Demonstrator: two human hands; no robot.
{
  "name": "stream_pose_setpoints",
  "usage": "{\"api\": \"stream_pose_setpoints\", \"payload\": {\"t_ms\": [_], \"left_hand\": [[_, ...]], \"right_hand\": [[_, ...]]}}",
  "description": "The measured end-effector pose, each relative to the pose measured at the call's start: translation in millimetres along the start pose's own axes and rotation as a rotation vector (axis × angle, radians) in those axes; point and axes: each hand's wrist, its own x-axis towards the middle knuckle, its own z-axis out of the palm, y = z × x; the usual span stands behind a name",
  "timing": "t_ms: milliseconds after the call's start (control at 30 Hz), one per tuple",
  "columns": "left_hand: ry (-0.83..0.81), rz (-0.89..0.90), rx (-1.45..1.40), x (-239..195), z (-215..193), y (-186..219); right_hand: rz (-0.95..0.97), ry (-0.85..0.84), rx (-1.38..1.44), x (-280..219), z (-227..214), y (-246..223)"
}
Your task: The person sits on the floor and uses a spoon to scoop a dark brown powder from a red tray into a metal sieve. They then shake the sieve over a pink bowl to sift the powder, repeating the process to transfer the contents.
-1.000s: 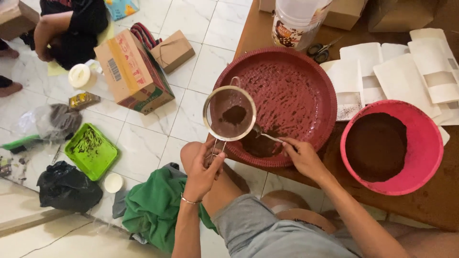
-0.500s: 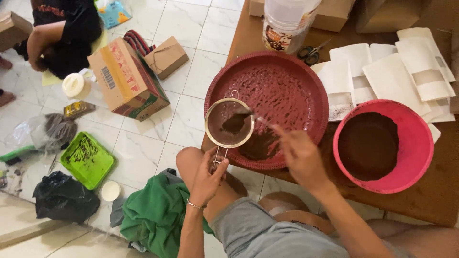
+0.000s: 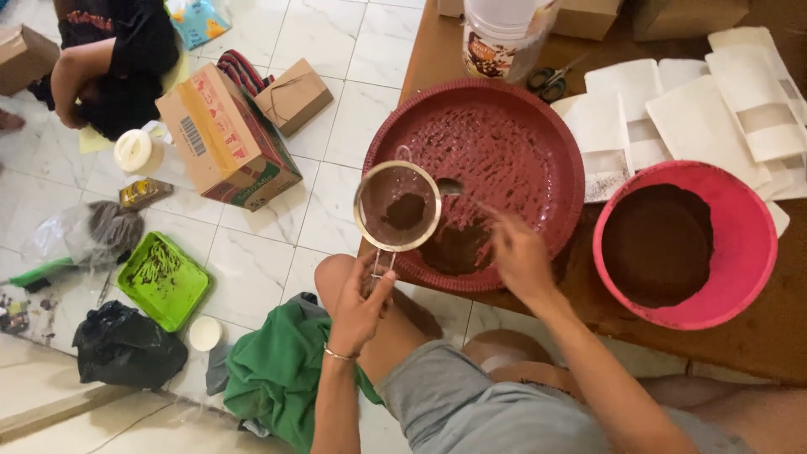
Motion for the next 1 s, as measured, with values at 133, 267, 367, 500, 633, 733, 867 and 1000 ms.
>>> {"api": "stream_pose_setpoints", "payload": {"t_ms": [133, 267, 367, 500, 633, 733, 867, 1000], "left_hand": [[-0.009, 0.034, 0.034, 1.8, -5.8, 22.7], [0.001, 0.065, 0.048, -2.1, -11.3, 39.4], [0.004, 0.068, 0.031, -7.2, -14.2, 39.3], [0.007, 0.054, 0.004, -14.5, -12.7, 33.1], [-0.010, 0.058, -0.032, -15.5, -7.2, 12.2], [-0.020, 0.062, -0.034, -16.0, -1.4, 15.6], [-0.008, 0.050, -0.013, -22.8, -1.0, 26.0], [-0.012, 0.040, 0.013, -25.5, -3.5, 28.6]], "right_hand": [[-0.109, -0.018, -0.247, 17.6, 63.2, 64.5], [-0.403, -0.204, -0.422, 21.8, 81.1, 70.5], [-0.524, -0.265, -0.520, -0.8, 69.1, 87.7], [-0.578, -0.385, -0.578, -32.6, 12.1, 123.1], [-0.292, -0.496, -0.411, -24.9, -28.1, 79.5], [-0.128, -0.442, -0.249, -8.0, -9.4, 74.6], [-0.155, -0.238, -0.323, 19.0, 51.7, 99.3], [-0.313, -0.266, -0.340, 28.9, 61.2, 92.9]]}}
